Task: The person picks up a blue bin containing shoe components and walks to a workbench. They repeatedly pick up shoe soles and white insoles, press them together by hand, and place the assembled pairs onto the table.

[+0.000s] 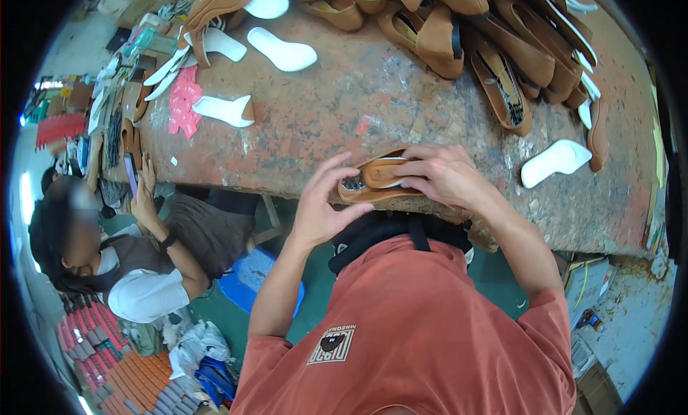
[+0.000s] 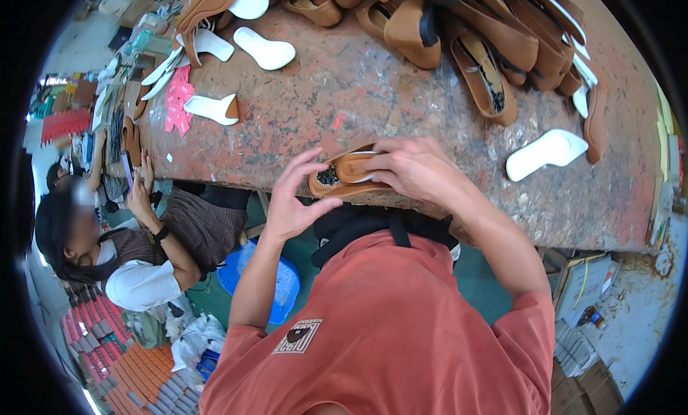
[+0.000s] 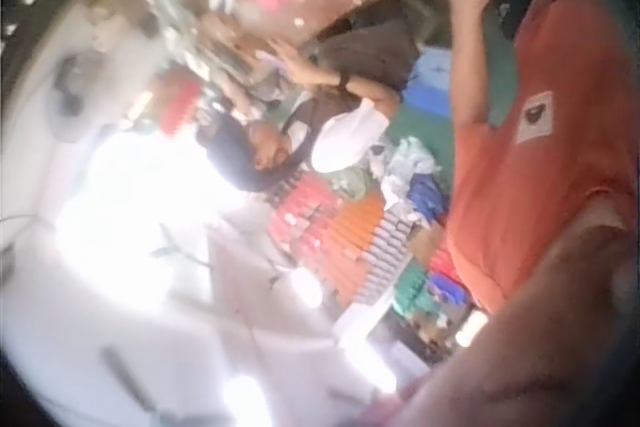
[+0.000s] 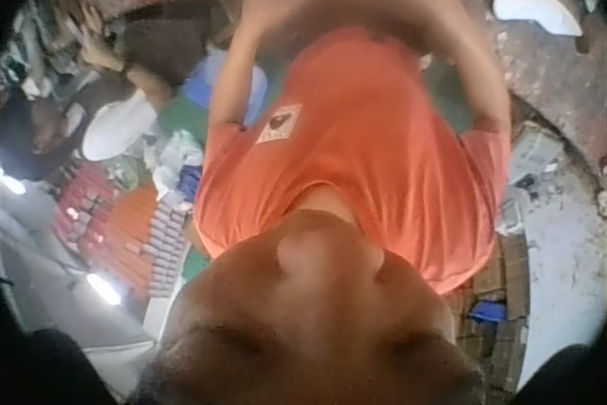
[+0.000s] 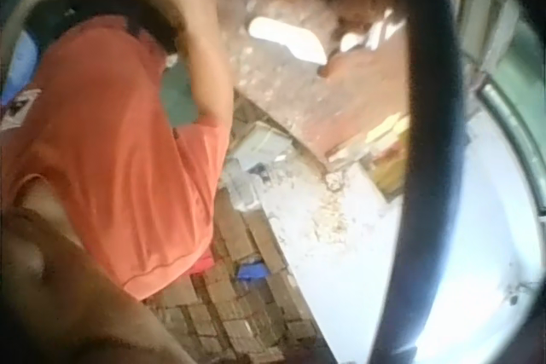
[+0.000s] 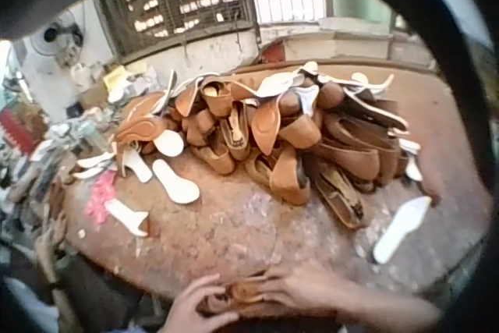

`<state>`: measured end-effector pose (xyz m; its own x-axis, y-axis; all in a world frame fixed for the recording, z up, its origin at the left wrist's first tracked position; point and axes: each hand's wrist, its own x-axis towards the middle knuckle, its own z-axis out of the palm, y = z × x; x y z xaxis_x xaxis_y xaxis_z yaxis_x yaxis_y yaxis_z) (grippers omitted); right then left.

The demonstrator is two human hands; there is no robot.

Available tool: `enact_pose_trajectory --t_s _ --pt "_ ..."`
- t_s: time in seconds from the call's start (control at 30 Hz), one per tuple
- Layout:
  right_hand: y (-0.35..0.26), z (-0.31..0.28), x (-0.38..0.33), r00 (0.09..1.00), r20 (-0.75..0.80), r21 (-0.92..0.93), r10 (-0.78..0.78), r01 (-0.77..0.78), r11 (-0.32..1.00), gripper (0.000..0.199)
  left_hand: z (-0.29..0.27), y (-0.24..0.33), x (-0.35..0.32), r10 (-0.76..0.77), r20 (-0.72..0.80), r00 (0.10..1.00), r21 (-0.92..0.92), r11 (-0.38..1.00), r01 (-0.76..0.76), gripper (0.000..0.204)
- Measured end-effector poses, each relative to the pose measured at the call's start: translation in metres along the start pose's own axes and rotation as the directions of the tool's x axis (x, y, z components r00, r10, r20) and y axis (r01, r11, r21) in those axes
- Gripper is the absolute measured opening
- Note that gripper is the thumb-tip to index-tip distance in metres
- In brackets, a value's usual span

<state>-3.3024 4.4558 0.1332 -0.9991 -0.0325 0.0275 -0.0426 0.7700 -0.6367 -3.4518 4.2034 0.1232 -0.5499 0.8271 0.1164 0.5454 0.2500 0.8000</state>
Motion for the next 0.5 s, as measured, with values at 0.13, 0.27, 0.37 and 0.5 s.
enact_pose_trajectory --t_s 0.13,0.27,0.37,0.5 --pt "-0.003 0.025 0.026 0.999 0.035 0.001 -0.033 0.033 0.999 0.032 -0.007 0.004 -0.004 -0.114 -0.028 0.993 0.127 0.985 0.117 0.055" --pt "0.002 0.039 0.03 0.994 -0.013 -0.031 -0.108 0.107 0.994 0.036 -0.003 0.006 -0.002 -0.256 0.029 0.966 0.027 0.966 0.256 0.058" --pt "0.003 0.044 0.031 0.988 -0.021 -0.037 -0.154 0.153 0.987 0.037 -0.004 0.003 -0.003 -0.273 0.038 0.961 0.028 0.962 0.272 0.061" --pt "0.0 0.047 0.033 0.985 0.003 -0.094 -0.17 0.169 0.981 0.033 -0.004 0.003 -0.003 -0.264 0.046 0.963 0.057 0.964 0.261 0.065"
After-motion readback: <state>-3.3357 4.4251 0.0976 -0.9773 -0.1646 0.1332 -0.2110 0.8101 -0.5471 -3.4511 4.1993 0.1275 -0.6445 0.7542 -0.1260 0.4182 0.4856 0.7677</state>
